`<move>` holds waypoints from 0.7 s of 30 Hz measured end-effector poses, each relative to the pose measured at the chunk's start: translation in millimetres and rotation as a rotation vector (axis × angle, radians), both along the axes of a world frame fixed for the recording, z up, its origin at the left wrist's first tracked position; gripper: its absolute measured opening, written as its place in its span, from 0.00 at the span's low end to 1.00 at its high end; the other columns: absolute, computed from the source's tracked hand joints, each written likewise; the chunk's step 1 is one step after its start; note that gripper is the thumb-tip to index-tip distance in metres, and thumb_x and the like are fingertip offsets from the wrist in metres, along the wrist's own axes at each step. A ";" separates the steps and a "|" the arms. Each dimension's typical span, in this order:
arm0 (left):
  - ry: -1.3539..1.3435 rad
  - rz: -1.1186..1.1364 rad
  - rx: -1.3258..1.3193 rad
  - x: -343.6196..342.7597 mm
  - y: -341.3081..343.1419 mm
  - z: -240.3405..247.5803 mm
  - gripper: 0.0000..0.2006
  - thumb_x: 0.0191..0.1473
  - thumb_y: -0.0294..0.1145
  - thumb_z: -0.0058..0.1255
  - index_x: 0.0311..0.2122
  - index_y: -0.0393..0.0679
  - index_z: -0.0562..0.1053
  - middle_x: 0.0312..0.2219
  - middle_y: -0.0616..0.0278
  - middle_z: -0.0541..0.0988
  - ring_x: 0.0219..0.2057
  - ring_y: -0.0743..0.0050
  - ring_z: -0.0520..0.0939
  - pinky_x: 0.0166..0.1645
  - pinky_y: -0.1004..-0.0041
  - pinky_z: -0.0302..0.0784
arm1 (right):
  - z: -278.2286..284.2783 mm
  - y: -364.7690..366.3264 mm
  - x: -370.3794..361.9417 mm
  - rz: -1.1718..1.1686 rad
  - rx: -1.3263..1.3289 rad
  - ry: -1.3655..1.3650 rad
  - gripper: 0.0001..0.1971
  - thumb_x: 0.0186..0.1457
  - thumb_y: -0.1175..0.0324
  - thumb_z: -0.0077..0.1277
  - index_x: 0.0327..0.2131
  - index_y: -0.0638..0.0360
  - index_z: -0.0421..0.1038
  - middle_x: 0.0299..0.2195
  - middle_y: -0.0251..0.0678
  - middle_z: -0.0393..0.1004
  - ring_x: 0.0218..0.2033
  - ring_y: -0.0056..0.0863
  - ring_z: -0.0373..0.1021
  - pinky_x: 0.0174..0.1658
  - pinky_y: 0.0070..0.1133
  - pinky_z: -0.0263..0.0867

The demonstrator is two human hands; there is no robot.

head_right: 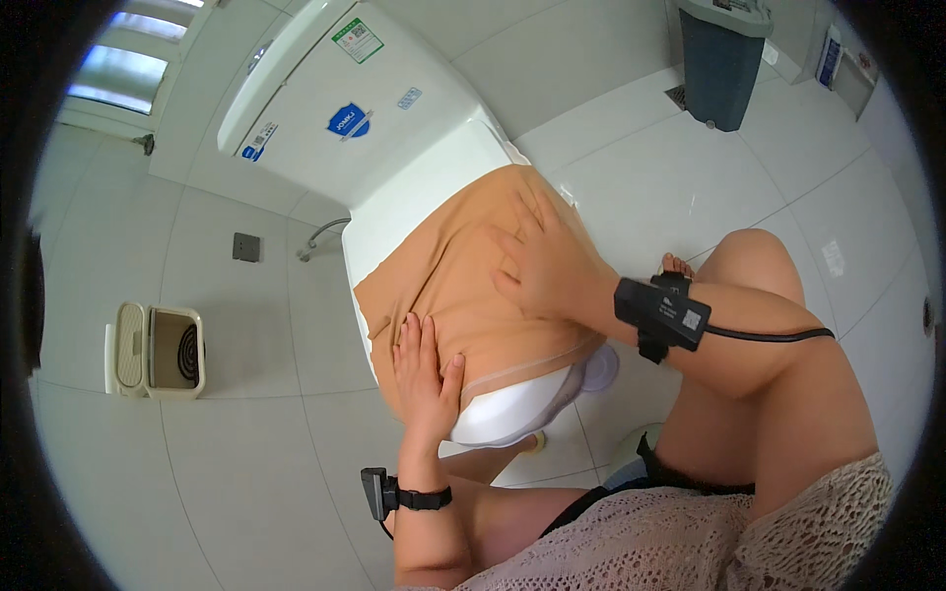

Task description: Cleaning the lid and seat of a white toilet using a brown cloth.

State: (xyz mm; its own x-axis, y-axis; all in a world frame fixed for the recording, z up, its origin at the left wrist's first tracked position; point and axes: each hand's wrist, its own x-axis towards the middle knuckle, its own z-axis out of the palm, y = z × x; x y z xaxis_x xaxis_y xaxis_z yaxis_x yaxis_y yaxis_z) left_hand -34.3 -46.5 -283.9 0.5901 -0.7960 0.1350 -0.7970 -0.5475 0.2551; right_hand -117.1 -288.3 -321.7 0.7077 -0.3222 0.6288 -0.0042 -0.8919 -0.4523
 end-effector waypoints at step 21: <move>0.179 0.265 -0.347 42.5 76.6 -48.8 0.25 0.66 0.38 0.32 0.64 0.37 0.55 0.67 0.46 0.49 0.68 0.47 0.46 0.69 0.57 0.40 | 16.8 89.0 84.0 0.709 -0.283 0.460 0.30 0.61 0.46 0.36 0.63 0.48 0.58 0.67 0.41 0.47 0.69 0.40 0.39 0.69 0.38 0.28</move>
